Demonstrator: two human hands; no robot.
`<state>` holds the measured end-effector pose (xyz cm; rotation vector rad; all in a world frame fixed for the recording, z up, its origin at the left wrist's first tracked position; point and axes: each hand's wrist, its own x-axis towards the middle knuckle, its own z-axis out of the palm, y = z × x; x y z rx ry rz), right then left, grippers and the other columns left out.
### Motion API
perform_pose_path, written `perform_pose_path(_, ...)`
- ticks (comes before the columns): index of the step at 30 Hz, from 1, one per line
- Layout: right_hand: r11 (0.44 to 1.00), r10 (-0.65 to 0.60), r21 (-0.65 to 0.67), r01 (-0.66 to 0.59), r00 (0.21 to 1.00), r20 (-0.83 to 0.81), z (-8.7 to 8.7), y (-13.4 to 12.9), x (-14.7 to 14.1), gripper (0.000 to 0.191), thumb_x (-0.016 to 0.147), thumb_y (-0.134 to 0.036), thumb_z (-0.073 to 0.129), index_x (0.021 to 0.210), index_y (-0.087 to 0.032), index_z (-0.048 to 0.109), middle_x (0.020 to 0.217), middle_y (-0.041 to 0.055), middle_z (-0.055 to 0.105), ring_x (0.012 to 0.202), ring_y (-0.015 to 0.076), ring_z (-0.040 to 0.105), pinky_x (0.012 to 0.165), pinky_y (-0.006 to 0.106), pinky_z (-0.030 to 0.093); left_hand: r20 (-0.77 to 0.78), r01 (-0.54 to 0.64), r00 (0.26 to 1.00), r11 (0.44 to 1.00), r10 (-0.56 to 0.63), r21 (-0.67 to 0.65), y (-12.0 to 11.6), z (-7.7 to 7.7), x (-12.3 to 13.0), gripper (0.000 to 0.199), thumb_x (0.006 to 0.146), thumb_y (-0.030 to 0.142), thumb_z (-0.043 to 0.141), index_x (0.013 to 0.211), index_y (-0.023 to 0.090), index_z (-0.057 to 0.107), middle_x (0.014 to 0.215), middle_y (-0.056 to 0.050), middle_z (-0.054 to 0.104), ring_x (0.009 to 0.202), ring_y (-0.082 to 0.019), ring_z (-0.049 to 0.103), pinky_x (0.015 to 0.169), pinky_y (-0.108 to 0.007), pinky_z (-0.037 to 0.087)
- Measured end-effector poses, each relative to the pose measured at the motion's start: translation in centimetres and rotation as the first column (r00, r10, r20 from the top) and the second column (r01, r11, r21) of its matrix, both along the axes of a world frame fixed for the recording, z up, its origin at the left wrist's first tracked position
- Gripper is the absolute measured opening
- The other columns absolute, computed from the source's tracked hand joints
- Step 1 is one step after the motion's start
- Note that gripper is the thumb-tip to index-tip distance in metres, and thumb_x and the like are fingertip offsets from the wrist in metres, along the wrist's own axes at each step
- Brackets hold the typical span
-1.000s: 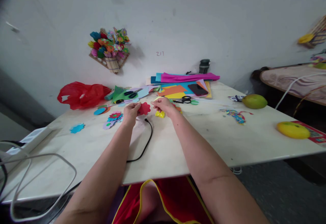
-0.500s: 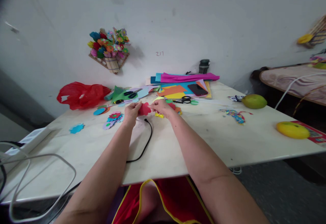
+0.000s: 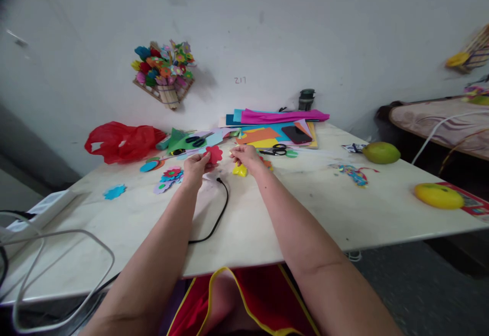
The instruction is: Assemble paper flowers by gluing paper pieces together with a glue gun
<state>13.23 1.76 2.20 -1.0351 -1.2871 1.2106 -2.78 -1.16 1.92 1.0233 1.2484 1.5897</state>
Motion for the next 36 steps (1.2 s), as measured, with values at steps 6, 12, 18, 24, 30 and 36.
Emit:
perform_pose_path(6, 0.998, -0.044, 0.040, 0.039, 0.990, 0.133, -0.5, 0.7, 0.2, 0.009, 0.079, -0.010, 0.056, 0.072, -0.016, 0.056, 0.059, -0.0016, 0.062, 0.043, 0.0062, 0.049, 0.043, 0.018, 0.037, -0.009, 0.030, 1.000, 1.000, -0.030, -0.003, 0.1, 0.0, -0.1, 0.014, 0.078, 0.023, 0.065, 0.074, 0.011, 0.060, 0.058, -0.005, 0.066, 0.052, -0.016, 0.067, 0.049, -0.022, 0.050)
perform_pose_path(12, 0.934, -0.271, 0.355, 0.038, 0.721, 0.638, -1.0, 0.7, -0.2, 0.027, 0.084, -0.034, 0.055, 0.066, -0.017, 0.064, 0.072, 0.0036, 0.068, 0.067, 0.0144, 0.059, 0.060, 0.023, 0.040, -0.031, -0.005, 1.000, 1.000, 0.004, -0.014, 0.4, -0.2, -0.3, 0.019, 0.075, 0.028, 0.069, 0.077, 0.012, 0.058, 0.060, -0.005, 0.066, 0.054, -0.018, 0.068, 0.052, -0.024, 0.052)
perform_pose_path(18, 0.935, -0.267, 0.350, -0.056, 0.537, 0.800, -0.9, 0.4, -1.4, 0.021, 0.083, -0.024, 0.058, 0.098, -0.024, 0.072, 0.101, 0.0029, 0.072, 0.093, 0.0181, 0.061, 0.075, 0.026, 0.042, -0.032, -0.055, 0.998, 0.999, 0.054, 0.000, 0.4, -0.1, -0.7, 0.016, 0.074, 0.025, 0.066, 0.075, 0.012, 0.057, 0.056, -0.004, 0.064, 0.054, -0.017, 0.067, 0.053, -0.025, 0.053)
perform_pose_path(24, 0.916, -0.273, 0.350, -0.194, 0.336, 0.901, -1.7, 1.4, -2.2, 0.017, 0.084, -0.030, 0.060, 0.090, -0.022, 0.075, 0.094, 0.0072, 0.072, 0.100, 0.0226, 0.058, 0.090, 0.033, 0.036, 0.031, -0.068, 0.997, 0.997, 0.067, 0.026, 0.7, -0.4, -1.1, 0.018, 0.070, 0.026, 0.068, 0.073, 0.013, 0.056, 0.055, -0.003, 0.063, 0.052, -0.017, 0.066, 0.054, -0.026, 0.053)
perform_pose_path(30, 0.916, -0.266, 0.329, -0.229, 0.266, 0.926, -2.1, 1.9, -2.6, 0.022, 0.085, -0.025, 0.057, 0.097, -0.022, 0.075, 0.098, 0.0111, 0.070, 0.104, 0.0245, 0.056, 0.094, 0.035, 0.033, 0.051, -0.062, 0.997, 0.998, 0.060, 0.025, 0.7, -0.3, -1.1, 0.014, 0.072, 0.023, 0.065, 0.071, 0.013, 0.056, 0.054, -0.003, 0.063, 0.052, -0.018, 0.066, 0.054, -0.027, 0.054)
perform_pose_path(36, 0.922, -0.258, 0.324, -0.213, 0.286, 0.923, -2.6, 2.5, -2.6, 0.021, 0.084, -0.026, 0.058, 0.095, -0.021, 0.075, 0.099, 0.0109, 0.071, 0.102, 0.0246, 0.058, 0.094, 0.034, 0.035, 0.084, -0.075, 0.994, 0.997, 0.073, 0.025, 0.7, -0.2, -1.3, 0.013, 0.072, 0.022, 0.067, 0.072, 0.013, 0.057, 0.054, -0.003, 0.063, 0.056, -0.019, 0.068, 0.060, -0.030, 0.057)
